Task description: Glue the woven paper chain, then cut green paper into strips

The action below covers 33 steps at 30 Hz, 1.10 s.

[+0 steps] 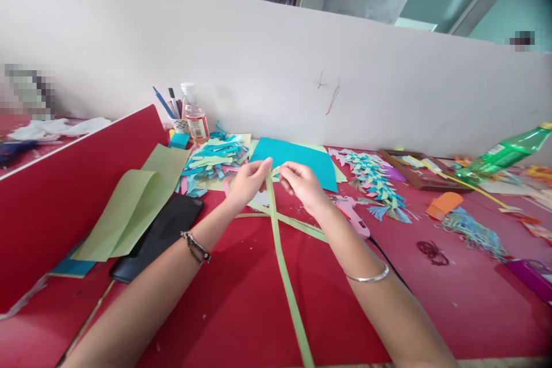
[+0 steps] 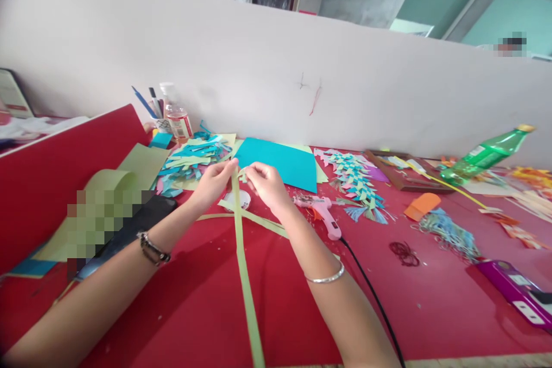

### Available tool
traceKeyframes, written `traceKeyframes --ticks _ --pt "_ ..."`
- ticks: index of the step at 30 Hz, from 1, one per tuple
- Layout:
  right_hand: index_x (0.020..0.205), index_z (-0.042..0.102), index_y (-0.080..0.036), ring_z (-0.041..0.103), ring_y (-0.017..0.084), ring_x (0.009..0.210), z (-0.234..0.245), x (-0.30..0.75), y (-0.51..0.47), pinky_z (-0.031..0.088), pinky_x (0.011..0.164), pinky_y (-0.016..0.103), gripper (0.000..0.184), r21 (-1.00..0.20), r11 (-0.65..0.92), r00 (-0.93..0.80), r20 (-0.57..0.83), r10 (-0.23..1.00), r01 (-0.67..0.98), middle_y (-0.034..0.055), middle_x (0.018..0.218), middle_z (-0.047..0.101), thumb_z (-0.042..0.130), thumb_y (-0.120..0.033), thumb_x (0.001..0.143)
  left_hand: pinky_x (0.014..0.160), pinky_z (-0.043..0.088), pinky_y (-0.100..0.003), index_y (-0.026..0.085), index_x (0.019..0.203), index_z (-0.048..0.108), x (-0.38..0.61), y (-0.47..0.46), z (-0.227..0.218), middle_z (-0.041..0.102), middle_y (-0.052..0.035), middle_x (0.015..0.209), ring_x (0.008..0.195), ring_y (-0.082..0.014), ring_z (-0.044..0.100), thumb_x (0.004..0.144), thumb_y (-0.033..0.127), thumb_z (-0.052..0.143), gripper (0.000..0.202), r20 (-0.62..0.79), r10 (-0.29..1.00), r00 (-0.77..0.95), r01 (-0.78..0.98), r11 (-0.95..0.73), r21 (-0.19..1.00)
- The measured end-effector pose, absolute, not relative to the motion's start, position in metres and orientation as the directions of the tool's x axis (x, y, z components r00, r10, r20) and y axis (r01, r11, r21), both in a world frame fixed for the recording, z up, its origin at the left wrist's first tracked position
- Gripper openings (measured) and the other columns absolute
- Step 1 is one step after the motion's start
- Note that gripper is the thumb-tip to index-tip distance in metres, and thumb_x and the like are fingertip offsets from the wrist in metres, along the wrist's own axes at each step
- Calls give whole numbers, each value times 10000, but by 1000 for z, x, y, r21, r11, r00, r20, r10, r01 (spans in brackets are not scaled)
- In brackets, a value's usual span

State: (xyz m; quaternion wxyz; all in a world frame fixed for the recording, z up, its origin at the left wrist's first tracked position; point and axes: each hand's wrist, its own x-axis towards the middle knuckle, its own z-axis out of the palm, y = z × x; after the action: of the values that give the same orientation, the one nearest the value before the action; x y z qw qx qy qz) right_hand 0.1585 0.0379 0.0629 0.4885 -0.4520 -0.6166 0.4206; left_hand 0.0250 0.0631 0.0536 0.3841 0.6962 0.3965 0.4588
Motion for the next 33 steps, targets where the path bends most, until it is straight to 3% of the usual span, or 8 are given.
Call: traceKeyframes --ticks 3,9,14,19,23,27,30,33 --pt "579 433 -188 335 55 411 65 161 39 267 408 192 263 -956 275 -68 269 961 102 -71 464 382 462 -335 795 386 300 -181 159 534 467 28 59 53 418 46 401 366 -70 397 816 468 379 427 314 887 338 199 -393 898" --pt "595 446 -185 355 58 403 71 160 35 283 401 196 341 -943 270 -124 249 961 197 -63 465 396 435 -447 811 367 230 -181 163 452 380 30 54 56 364 53 360 335 -52 328 834 444 372 475 378 891 251 220 -433 874" --pt "613 437 -185 370 55 421 70 155 31 293 415 187 261 -940 299 -175 271 947 162 -68 476 396 439 -352 813 384 224 -187 150 458 455 30 53 57 390 48 388 361 -49 317 838 424 389 473 425 869 254 192 -476 858" --pt "555 405 -181 349 49 414 69 156 32 270 411 187 259 -943 284 -128 264 956 172 -69 453 385 450 -279 790 375 216 -189 172 444 332 32 52 59 317 60 383 353 -48 285 848 433 358 482 432 882 189 147 -460 876" --pt "535 386 -187 331 49 384 69 158 34 261 394 190 262 -956 275 -46 271 961 103 -74 424 375 431 -243 786 377 256 -181 161 512 451 33 50 62 387 53 402 365 -57 349 847 411 377 424 393 867 307 128 -447 885" --pt "549 407 -187 356 53 393 71 158 34 273 397 190 293 -955 281 -51 278 959 97 -72 428 379 442 -322 808 400 261 -178 148 578 557 34 47 64 432 43 441 399 -56 354 862 361 364 404 423 824 377 137 -501 854" --pt "562 420 -185 373 53 404 72 156 32 281 402 191 291 -952 277 -83 268 960 127 -67 443 399 446 -334 810 397 246 -190 151 505 502 34 47 62 396 43 418 396 -59 332 867 383 343 458 464 831 308 173 -528 831" --pt "550 404 -185 359 51 401 70 154 30 279 402 191 290 -946 289 -84 279 957 148 -69 439 387 456 -312 805 385 213 -202 172 447 346 33 49 60 318 55 404 386 -58 280 850 403 365 465 473 859 195 198 -507 839"
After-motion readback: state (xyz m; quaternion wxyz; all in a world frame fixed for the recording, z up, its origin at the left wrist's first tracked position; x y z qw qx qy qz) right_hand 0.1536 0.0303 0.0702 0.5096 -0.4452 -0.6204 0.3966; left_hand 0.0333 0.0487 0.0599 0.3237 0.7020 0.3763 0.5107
